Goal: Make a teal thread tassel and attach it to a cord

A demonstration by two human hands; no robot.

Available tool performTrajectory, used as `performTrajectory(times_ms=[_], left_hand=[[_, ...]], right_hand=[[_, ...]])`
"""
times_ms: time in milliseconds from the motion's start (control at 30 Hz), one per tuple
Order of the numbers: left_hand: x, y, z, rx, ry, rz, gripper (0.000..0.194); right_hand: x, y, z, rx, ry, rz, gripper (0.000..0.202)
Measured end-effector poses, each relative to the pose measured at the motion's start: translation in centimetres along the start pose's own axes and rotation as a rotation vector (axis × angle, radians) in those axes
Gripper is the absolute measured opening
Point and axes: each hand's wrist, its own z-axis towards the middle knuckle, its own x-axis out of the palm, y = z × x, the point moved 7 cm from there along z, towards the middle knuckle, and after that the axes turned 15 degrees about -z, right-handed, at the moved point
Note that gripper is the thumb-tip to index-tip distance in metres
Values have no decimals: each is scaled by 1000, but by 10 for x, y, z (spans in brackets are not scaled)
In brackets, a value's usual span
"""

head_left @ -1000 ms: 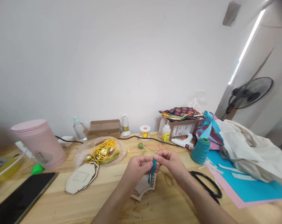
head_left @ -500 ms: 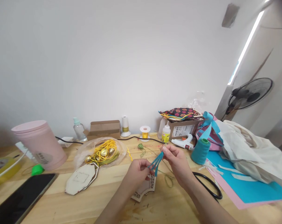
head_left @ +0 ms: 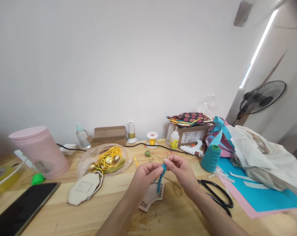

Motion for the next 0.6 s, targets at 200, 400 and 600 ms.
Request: performTrajectory(times_ms=[200,400,600], left_hand=[[9,5,-2,-90,87,34,18],[5,9,1,-61,86,287,18],[-17,-14,1,186,-178,235,20]], right_hand=[[-2,1,-2,37,-31,66,30],[-21,5,0,-8,-187,110,27],[-31,10,0,-35,-268,101,24]])
